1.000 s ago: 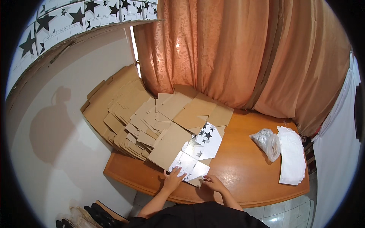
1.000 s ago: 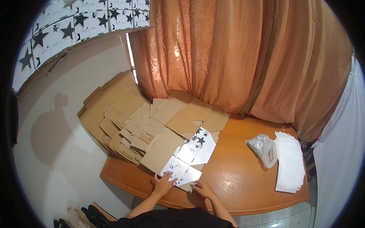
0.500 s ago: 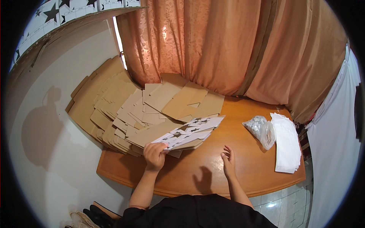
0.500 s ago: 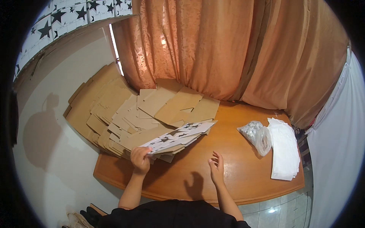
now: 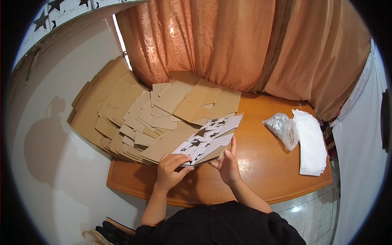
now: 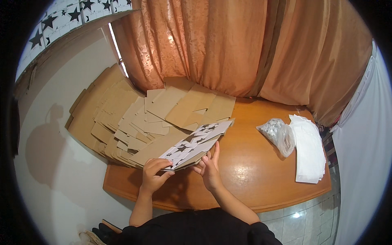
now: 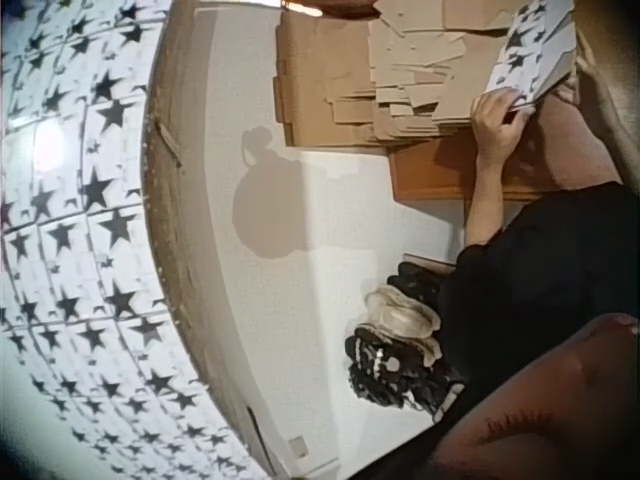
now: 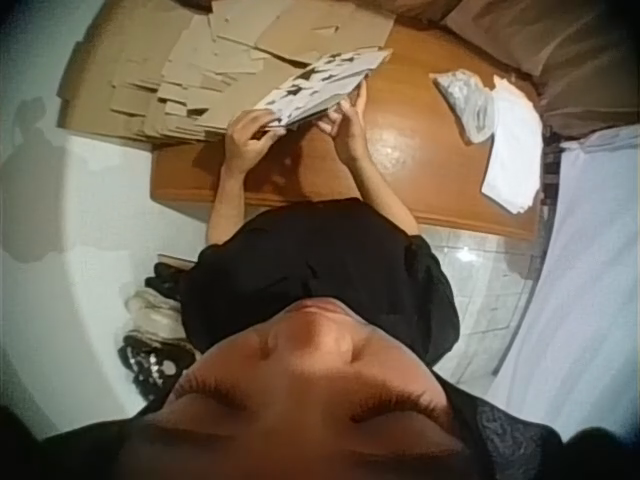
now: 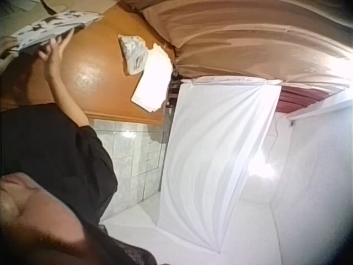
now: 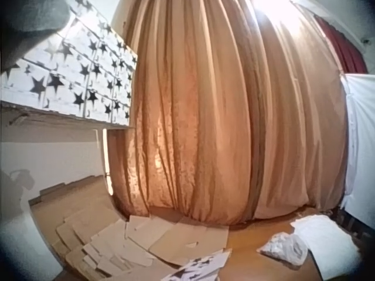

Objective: Folding flat cardboard templates into shoe boxes and stacking them on a storage shelf.

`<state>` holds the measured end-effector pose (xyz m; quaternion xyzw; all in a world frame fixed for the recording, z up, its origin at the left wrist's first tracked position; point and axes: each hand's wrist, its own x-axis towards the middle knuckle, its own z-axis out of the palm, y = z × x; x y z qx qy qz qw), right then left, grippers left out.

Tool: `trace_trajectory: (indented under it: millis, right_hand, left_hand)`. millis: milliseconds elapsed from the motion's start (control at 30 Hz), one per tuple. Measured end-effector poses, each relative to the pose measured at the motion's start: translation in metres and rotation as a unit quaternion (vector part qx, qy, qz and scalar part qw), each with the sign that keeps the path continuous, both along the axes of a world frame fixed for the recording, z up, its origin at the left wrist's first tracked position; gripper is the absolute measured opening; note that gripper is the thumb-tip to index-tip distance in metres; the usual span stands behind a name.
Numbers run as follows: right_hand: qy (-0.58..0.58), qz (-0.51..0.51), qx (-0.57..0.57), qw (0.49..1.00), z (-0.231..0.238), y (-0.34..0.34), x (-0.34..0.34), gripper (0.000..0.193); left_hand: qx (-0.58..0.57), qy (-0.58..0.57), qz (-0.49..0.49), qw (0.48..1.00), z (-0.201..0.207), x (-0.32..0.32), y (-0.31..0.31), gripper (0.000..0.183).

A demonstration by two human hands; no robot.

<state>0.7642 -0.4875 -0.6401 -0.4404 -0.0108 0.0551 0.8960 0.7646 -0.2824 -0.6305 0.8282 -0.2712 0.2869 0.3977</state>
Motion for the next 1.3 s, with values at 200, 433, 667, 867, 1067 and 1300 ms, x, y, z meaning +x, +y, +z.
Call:
trace_trajectory:
  millis: [200,433,667,867,1067,1300]
  right_hand:
    - [-0.008,0.019,0.028,0.999,0.003,-0.002,-0.002,0.091]
    - [-0.005,0.03,0.0,1.0,-0.03,-0.025,-0.005,0.095]
    - [0.072,0.173,-0.239,0.953,-0.114,-0.043,-0.016,0.069]
    - [0.031,0.341,-0.408,0.846,-0.142,-0.057,-0.028,0.044]
    - [0.075,0.01,-0.326,0.942,-0.132,-0.11,-0.018,0.05]
    - [0.104,-0.213,-0.086,0.968,-0.067,-0.214,-0.033,0.069]
  left_hand:
    - [0.049,0.07,-0.076,0.993,0.006,0.01,0.007,0.029]
    - [0.032,0.129,-0.137,0.982,0.007,0.03,0.008,0.022]
    - [-0.036,-0.147,0.08,0.985,0.012,0.051,0.01,0.009]
    - [-0.101,-0.2,0.231,0.947,0.024,0.041,0.032,0.029]
    - [-0.253,-0.156,0.228,0.927,0.023,0.002,0.044,0.041]
    - [-0.416,-0.047,0.042,0.907,-0.022,0.01,-0.02,0.049]
